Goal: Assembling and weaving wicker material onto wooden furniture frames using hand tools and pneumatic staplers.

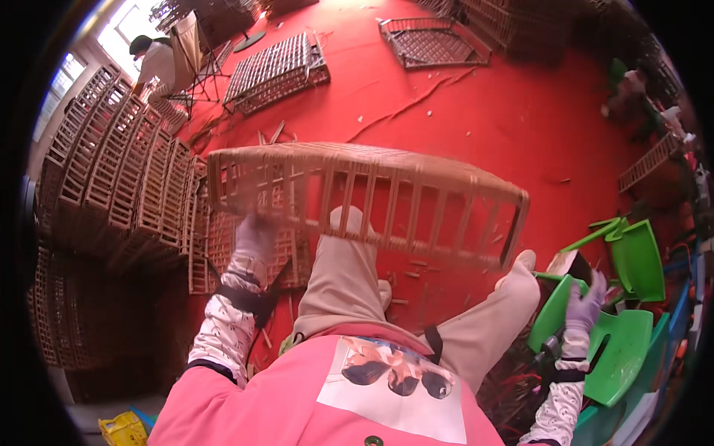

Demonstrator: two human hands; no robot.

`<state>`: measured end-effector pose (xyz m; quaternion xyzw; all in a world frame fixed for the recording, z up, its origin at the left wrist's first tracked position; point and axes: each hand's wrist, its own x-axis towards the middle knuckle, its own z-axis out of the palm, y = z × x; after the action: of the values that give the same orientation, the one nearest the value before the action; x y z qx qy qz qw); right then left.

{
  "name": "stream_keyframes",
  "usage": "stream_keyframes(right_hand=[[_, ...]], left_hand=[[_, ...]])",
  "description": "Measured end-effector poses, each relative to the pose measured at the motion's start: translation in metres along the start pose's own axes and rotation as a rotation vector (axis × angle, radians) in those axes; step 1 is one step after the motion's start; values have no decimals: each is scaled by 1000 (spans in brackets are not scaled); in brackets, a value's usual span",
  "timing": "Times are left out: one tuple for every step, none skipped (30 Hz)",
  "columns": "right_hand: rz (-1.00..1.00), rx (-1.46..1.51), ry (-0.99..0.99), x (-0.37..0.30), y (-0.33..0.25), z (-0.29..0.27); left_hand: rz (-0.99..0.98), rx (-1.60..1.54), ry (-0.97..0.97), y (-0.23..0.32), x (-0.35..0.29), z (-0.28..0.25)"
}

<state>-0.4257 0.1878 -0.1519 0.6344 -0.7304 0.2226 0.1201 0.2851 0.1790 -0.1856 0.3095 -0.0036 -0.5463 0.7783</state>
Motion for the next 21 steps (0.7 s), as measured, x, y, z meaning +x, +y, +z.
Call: stream_keyframes(right_hand=[[-49,18,24,11,-47,-13],[-97,54,19,21,-74,-24],[-121,158,-11,29,-103,-31],[-194,235,-3,36,-128,-32],[-236,266,-16,41,-152,-33],[-291,200,26,43,-148,-39],[-312,171,23,44,-140,-43],[-303,149,18,44,-139,-50],[-303,140,14,45,-144,-56],[-291,125,-5,46,-146,-61],[-272,112,-28,45,-147,-62],[-258,99,-46,45,-151,-64],[-229,94,-68,47,-158,-66],[-209,68,-80,49,-158,-69],[-196,52,-92,52,-160,-69],[-199,35,-106,56,-163,-72],[-212,31,-119,62,-169,-74],[-243,2,-100,67,-172,-71],[-236,6,-82,64,-175,-71],[-245,12,-98,64,-179,-67],[-257,22,-110,69,-185,-61]], left_hand=[[-67,23,-51,5,17,21],[-9,61,-106,4,34,42],[-48,213,-193,16,58,48],[-52,145,-225,39,101,32],[-52,82,-254,56,135,20],[-89,161,-186,31,138,59],[-123,245,-119,15,136,96],[-64,474,-33,12,116,132],[-25,488,-31,13,113,149],[32,518,-38,15,106,165],[87,552,-44,13,101,175],[94,524,-43,19,115,168],[102,495,-40,27,129,162],[108,486,-69,24,125,168],[97,511,-57,23,125,170],[84,519,-69,21,128,172],[85,527,-74,25,127,172],[94,533,-74,26,125,172],[107,539,-72,25,123,170],[103,550,-98,20,119,170],[117,558,-39,13,113,175]])
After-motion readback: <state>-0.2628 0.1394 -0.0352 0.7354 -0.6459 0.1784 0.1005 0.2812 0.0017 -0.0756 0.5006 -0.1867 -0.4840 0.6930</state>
